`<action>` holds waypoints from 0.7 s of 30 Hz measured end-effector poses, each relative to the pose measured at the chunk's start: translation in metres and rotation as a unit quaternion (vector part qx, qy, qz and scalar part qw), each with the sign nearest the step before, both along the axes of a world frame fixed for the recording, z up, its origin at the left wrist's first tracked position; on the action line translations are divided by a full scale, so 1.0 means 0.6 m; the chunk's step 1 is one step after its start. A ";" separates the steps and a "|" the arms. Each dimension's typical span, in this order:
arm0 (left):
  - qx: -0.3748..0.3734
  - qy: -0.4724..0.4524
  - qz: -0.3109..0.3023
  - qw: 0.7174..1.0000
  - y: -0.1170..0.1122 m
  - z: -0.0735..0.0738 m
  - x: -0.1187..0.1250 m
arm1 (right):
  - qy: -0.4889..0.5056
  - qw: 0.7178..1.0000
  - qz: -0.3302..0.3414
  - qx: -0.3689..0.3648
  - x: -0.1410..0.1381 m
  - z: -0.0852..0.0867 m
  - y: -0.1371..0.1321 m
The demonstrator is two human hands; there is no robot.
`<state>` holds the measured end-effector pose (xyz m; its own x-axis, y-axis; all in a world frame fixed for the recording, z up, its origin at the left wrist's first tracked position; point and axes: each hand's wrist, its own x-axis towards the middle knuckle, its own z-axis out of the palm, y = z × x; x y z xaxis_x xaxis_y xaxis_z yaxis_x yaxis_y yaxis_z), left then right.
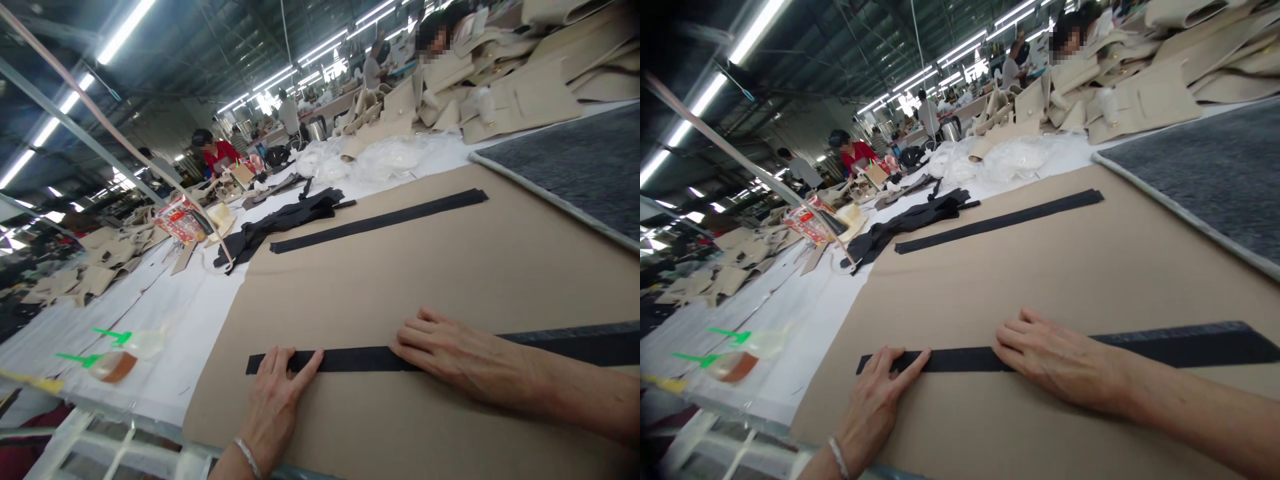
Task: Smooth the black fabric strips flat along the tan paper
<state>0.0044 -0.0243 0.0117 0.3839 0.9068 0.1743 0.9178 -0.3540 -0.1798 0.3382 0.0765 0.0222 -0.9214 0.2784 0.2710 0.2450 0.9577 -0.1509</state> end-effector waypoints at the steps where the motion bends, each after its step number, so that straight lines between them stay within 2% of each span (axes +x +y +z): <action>1: 0.004 -0.002 -0.001 1.000 0.000 0.000 -0.002 | -0.002 1.000 -0.003 -0.004 0.007 -0.003 0.000; 4: 0.036 -0.037 0.001 0.999 0.004 0.013 0.009 | -0.010 1.000 -0.012 -0.007 0.018 -0.009 -0.001; 7: 0.064 -0.133 0.002 0.989 0.015 0.034 0.064 | -0.005 1.000 -0.014 0.005 0.019 -0.010 -0.002; 10: 0.003 -0.236 -0.053 0.970 0.032 0.038 0.150 | 0.003 0.999 -0.025 0.031 0.014 -0.008 -0.005; 12: -0.056 -0.270 -0.073 0.958 0.042 0.028 0.199 | 0.003 0.998 -0.035 0.049 0.013 -0.007 -0.006; 14: -0.087 -0.272 -0.071 0.956 0.048 0.014 0.229 | -0.001 0.997 -0.044 0.058 0.014 -0.005 -0.007; 16: -0.095 -0.252 -0.070 0.960 0.049 0.003 0.238 | -0.015 0.997 -0.049 0.061 0.020 -0.004 -0.007; 21: -0.091 -0.207 -0.104 0.969 0.046 -0.003 0.224 | -0.026 0.997 -0.039 0.064 0.045 -0.005 -0.005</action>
<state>0.1388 0.0035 0.0097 0.4926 0.8480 0.1957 0.8040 -0.5295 0.2705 0.3653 0.0733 0.0193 -0.9121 0.3153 0.2621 0.3232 0.9462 -0.0136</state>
